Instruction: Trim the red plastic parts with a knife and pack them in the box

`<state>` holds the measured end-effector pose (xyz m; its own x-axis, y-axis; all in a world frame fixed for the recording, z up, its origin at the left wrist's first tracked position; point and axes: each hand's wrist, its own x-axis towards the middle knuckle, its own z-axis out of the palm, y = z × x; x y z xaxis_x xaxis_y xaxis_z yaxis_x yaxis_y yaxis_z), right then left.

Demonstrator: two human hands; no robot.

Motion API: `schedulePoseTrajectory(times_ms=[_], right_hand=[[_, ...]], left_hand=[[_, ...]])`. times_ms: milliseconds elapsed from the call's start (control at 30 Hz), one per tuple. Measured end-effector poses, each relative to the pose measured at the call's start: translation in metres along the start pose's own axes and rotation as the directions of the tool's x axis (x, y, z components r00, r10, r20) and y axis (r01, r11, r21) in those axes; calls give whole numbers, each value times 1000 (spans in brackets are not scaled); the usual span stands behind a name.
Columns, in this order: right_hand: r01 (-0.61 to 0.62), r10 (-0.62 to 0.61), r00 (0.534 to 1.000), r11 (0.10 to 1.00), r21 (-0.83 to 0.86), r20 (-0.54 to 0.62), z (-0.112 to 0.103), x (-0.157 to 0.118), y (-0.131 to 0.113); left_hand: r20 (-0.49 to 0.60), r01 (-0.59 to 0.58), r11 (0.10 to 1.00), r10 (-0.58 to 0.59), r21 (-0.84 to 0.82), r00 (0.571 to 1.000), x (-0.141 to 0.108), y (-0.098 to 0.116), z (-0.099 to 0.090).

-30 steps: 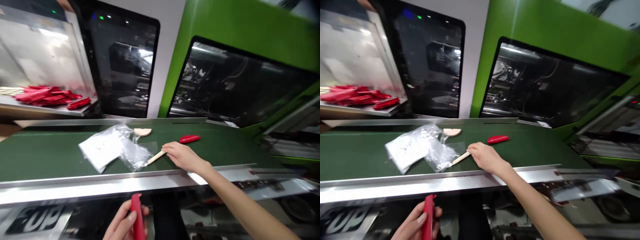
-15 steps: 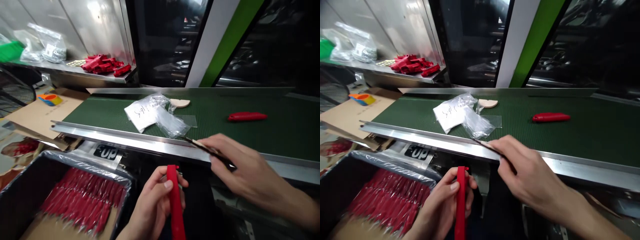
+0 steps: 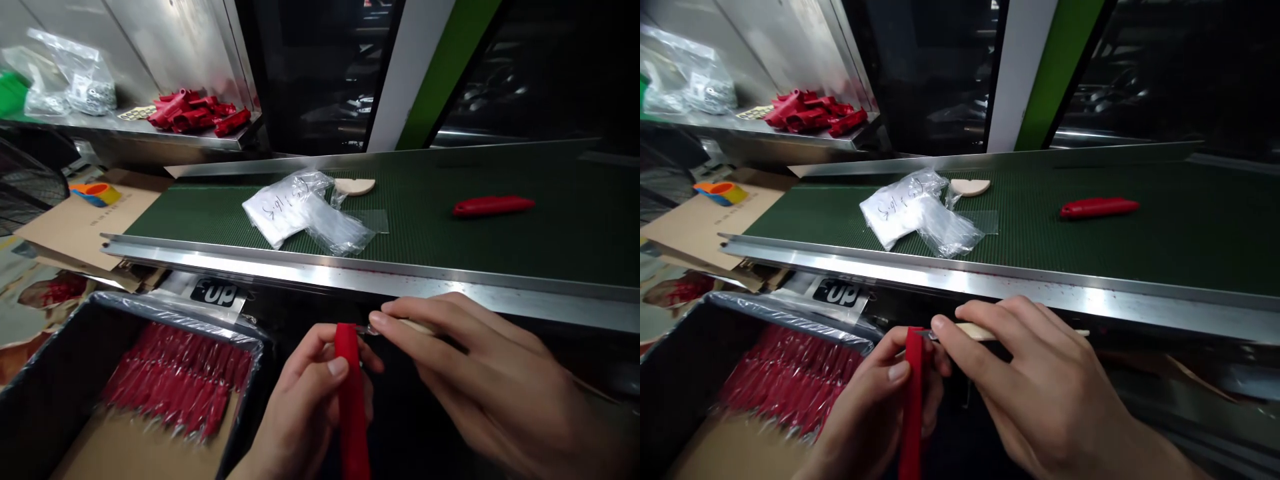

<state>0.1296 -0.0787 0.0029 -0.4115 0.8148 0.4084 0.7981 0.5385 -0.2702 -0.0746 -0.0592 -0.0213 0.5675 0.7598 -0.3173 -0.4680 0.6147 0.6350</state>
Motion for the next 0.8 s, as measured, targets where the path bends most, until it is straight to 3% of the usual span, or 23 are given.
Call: schedulePoseTrajectory(times_ms=[367,800], right_hand=[[-21,20,998,1000,-13,-55,0,-6,-8],[-29,31,999,999,33,-43,0,-9,-11]], left_hand=[[32,-1,1000,1,18,999,-4,-1,3],[-24,9,1000,-9,8,1000,-4,-2,6]])
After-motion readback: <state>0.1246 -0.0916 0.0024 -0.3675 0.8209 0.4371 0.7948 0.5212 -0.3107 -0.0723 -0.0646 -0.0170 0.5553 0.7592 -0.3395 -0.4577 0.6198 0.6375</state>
